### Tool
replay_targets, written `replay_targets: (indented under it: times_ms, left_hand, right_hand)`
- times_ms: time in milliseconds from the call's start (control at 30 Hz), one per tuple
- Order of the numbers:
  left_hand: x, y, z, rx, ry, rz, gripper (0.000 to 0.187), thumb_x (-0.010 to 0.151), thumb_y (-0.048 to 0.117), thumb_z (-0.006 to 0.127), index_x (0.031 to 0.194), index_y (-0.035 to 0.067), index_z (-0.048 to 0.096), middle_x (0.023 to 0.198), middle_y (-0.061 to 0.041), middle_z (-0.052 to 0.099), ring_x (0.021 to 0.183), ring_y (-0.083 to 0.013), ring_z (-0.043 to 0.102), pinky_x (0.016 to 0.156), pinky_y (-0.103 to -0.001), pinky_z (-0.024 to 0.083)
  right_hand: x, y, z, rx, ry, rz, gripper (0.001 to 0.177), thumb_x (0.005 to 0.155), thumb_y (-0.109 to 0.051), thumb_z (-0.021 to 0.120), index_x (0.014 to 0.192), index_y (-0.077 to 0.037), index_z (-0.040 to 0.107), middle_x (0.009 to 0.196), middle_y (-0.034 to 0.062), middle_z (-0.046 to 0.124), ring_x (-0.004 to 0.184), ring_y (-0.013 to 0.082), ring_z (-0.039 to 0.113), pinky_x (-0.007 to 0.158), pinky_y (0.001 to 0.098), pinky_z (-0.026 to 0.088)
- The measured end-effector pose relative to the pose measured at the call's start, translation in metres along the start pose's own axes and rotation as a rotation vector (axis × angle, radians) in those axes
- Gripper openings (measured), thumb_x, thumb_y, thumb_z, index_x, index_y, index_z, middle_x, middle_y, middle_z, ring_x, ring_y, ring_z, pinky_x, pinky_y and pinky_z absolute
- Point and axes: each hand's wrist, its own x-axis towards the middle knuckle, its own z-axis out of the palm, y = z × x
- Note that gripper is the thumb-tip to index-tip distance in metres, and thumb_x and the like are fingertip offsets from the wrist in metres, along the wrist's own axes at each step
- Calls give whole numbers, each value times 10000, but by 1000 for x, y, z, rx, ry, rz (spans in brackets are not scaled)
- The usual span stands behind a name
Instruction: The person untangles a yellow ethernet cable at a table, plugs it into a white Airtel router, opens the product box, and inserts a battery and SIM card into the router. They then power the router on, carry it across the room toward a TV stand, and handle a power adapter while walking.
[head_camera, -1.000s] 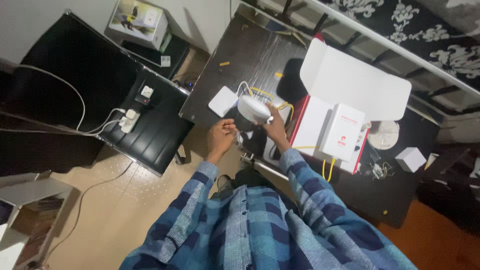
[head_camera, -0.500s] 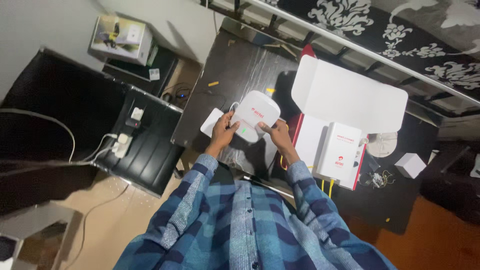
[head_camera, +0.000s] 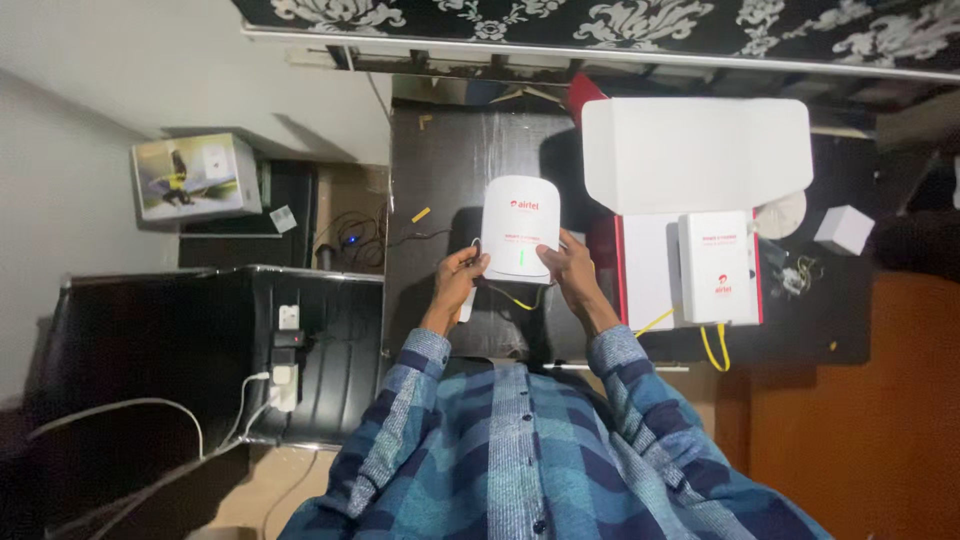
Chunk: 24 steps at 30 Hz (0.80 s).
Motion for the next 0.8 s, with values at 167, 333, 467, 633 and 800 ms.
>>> replay_targets:
  times_ms: [167,333,467,633,800]
  left_hand:
    - [1,15,-2,37,-41,-46,387,919,185,757,1223,-49,703,1000,-51,698,859,-111,621,761,-256,495]
    - [5,28,-3,104,-81,-96,468,921,203,736,1290,-71,647,1079,-79,715,926,-128,651,807,-264,524]
    - [16,25,-6,164,-60,-88,537,910,190,750,1343,-83,585,1153,-110,717,1003,-147,669,880,-272,531]
    - [28,18,-2,115,-198,78,610,800,112,775,1347,-51,563,1154,-107,716,1004,-153,704,878,-293,558]
    - [33,36,15,701,-14,-22,639,726,138,872,1300,45,607,1021,-167,748,933,-254,721,839,-349,565]
  right_hand:
    - [-10,-7,11,115,67,25,535,897,-86,701,1419,-21,601,1086,96,729,805,93,607,603,209,428]
    - [-15,-12,16,198,76,-30,538,894,-73,724,1407,12,584,1209,103,698,1019,121,670,787,212,524]
    - [-10,-8,15,177,113,-17,564,887,-60,736,1429,8,592,1223,150,694,1040,189,647,783,279,479]
    - [-2,-6,8,-11,124,-88,697,707,82,746,1367,-24,545,1203,143,723,1110,224,697,917,336,576]
    - [0,-5,4,-249,114,-196,686,639,96,713,1302,-31,585,1172,114,721,1088,220,697,881,346,592]
